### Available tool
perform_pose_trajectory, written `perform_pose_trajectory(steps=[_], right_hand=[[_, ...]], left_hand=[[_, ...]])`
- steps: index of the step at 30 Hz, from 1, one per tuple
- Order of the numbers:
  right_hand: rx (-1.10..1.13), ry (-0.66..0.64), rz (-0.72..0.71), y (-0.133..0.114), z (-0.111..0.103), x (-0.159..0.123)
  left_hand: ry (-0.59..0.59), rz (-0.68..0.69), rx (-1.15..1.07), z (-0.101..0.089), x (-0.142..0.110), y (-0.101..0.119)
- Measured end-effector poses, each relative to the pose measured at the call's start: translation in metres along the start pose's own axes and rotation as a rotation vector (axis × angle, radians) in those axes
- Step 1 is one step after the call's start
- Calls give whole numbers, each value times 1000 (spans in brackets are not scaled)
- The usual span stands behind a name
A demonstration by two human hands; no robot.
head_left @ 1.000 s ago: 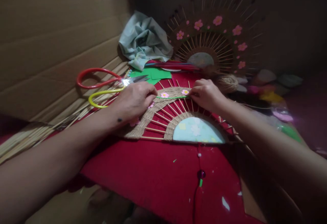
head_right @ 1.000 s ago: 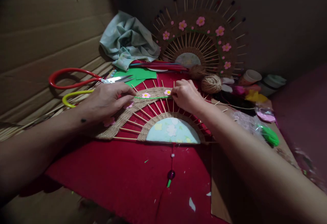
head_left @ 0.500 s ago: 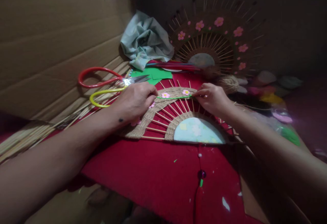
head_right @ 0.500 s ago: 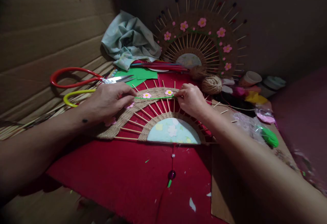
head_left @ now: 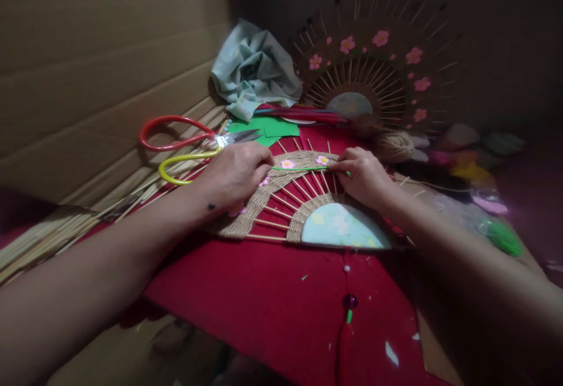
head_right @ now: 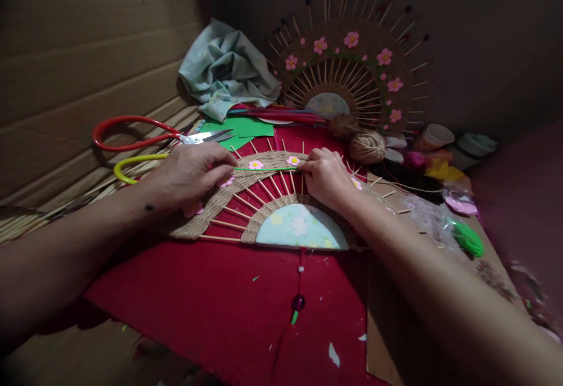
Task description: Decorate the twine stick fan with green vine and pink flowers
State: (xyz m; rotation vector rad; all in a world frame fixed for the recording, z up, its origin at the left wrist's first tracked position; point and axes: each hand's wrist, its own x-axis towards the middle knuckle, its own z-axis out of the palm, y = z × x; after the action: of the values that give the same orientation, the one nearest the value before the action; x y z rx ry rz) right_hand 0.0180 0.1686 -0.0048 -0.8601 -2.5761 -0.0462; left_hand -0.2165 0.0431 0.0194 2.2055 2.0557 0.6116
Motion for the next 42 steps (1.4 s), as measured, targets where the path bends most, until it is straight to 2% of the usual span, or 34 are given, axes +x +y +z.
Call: perform_pose_trajectory(steps=[6,12,18,24,28,35,42], right_hand=[[50,64,-11,-12,-10,6],[55,-34,-91,-40,-9,12],[127,-98,-62,-54,-4,22],[137,-107,-24,-67,9,35],[154,-130,-6,-69,9,41],[154,-170,33,-59,0,41],[115,-173,72,-59,11,44]], left_hand=[[-37,-8,-11,0,0,-1],[-31,-20,-12,3,-1,0],[2,3,-28,4,0,0],[20,18,-10,5,-1,1],[6,-7,1,4,-2,3],[-2,-16,12,4,-3,6],[16,95,44,9,-6,2]])
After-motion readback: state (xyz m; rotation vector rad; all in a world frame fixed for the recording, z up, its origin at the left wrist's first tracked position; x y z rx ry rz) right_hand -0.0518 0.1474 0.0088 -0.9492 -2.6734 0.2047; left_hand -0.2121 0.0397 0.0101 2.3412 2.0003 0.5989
